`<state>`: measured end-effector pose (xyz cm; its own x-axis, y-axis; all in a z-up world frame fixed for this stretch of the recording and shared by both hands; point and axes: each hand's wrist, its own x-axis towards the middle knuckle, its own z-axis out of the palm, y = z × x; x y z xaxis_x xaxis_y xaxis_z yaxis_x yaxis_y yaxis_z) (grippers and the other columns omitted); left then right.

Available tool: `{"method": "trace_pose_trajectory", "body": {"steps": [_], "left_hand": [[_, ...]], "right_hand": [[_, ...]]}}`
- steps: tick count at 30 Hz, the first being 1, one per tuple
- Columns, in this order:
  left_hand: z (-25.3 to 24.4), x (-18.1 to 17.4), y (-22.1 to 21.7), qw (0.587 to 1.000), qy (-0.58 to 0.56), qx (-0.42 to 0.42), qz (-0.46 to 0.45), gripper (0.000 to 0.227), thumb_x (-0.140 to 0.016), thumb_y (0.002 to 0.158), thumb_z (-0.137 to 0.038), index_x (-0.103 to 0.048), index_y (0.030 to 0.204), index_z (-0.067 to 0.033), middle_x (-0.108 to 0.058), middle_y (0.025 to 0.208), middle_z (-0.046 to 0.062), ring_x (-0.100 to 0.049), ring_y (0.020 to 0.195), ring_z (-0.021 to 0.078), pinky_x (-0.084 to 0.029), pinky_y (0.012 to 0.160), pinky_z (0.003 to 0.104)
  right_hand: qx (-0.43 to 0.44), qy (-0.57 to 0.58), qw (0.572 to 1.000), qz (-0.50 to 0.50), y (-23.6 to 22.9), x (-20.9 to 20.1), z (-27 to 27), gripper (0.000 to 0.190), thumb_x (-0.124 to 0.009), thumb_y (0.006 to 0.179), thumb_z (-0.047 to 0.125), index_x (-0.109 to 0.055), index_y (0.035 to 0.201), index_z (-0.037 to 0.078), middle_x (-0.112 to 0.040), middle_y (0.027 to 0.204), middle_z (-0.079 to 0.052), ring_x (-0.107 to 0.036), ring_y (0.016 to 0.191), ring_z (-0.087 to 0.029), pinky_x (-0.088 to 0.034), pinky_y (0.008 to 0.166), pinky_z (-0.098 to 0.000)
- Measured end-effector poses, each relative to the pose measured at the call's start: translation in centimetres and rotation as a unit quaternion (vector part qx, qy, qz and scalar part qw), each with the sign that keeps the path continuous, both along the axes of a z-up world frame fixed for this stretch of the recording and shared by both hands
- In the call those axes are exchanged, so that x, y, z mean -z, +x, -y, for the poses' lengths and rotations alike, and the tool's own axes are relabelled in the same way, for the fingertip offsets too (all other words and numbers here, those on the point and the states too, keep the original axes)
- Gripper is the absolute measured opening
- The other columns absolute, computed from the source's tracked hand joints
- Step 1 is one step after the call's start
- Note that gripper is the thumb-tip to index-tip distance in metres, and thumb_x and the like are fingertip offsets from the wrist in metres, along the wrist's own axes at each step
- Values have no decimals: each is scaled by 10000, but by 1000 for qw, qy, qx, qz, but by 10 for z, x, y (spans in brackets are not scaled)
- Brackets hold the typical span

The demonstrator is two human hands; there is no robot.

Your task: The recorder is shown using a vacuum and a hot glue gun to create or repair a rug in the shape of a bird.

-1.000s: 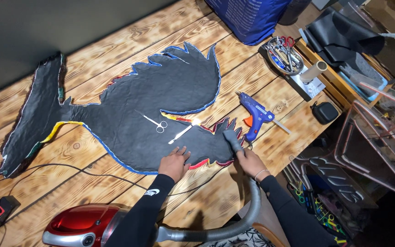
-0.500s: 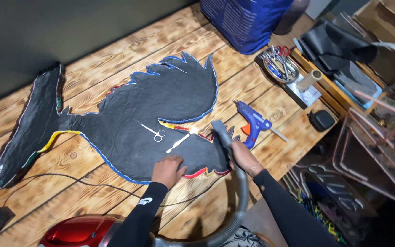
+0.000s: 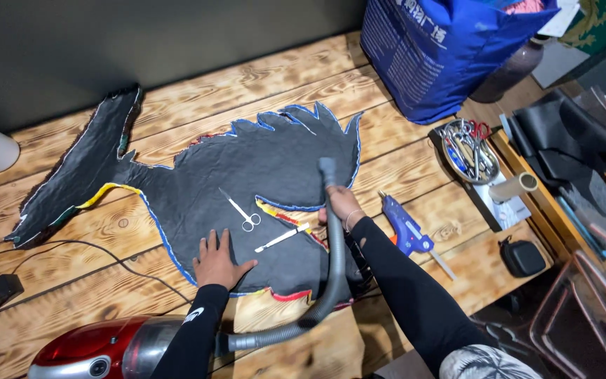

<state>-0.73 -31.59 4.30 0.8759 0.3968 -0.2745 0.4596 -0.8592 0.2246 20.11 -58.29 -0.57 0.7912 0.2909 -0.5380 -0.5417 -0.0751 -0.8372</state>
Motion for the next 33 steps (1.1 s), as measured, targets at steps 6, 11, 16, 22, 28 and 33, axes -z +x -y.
{"method": "trace_pose_trajectory", "body": {"steps": [6, 11, 16, 22, 28, 33], "left_hand": [[1, -1, 10, 999, -12, -34, -17, 1197, -952, 532, -597, -388, 1518, -218, -310, 1611, 112, -270, 1500, 345, -410, 1085, 643], [2, -13, 20, 997, -33, -59, -35, 1252, -1007, 470, -541, -377, 1507, -233, -291, 1610, 99, -261, 1496, 352, -430, 1072, 645], [0, -23, 38, 992, -55, -85, -81, 1306, -1051, 429, -481, -346, 1506, -258, -257, 1611, 81, -234, 1504, 369, -444, 1065, 654], [-1, -34, 54, 982, -67, -98, -148, 1317, -1073, 408, -420, -337, 1492, -286, -291, 1544, 54, -261, 1479, 355, -467, 1033, 687], [-3, -40, 66, 971, -76, -106, -200, 1347, -1072, 414, -413, -299, 1510, -291, -309, 1506, 29, -259, 1483, 337, -454, 1047, 711], [-3, -35, 61, 973, -78, -100, -195, 1352, -1074, 429, -402, -285, 1519, -272, -284, 1525, 40, -228, 1492, 361, -410, 1075, 729]], "right_hand": [[208, 56, 976, -36, 86, 14, -10, 409, -557, 1025, 285, -481, 1248, -49, -615, 953, -199, -743, 697, -322, -666, 574, -437], [64, 18, 995, -72, 101, -6, -26, 315, -629, 973, 234, -582, 1143, -26, -647, 919, -160, -726, 675, -275, -647, 549, -389], [2, -4, 1000, -24, 96, -12, -60, 308, -651, 937, 189, -627, 1094, -75, -680, 904, -175, -700, 598, -265, -615, 491, -372], [-9, -16, 1000, -9, 109, -7, -91, 328, -668, 924, 167, -593, 1184, -20, -679, 918, -140, -720, 592, -262, -623, 496, -368], [185, 49, 981, -8, 109, -5, -95, 385, -611, 987, 242, -542, 1164, -94, -629, 859, -199, -711, 584, -277, -619, 468, -389], [-153, -21, 988, -9, 83, -23, -139, 475, -691, 928, 229, -550, 1325, 11, -696, 1015, -131, -711, 596, -224, -607, 498, -330]]}}
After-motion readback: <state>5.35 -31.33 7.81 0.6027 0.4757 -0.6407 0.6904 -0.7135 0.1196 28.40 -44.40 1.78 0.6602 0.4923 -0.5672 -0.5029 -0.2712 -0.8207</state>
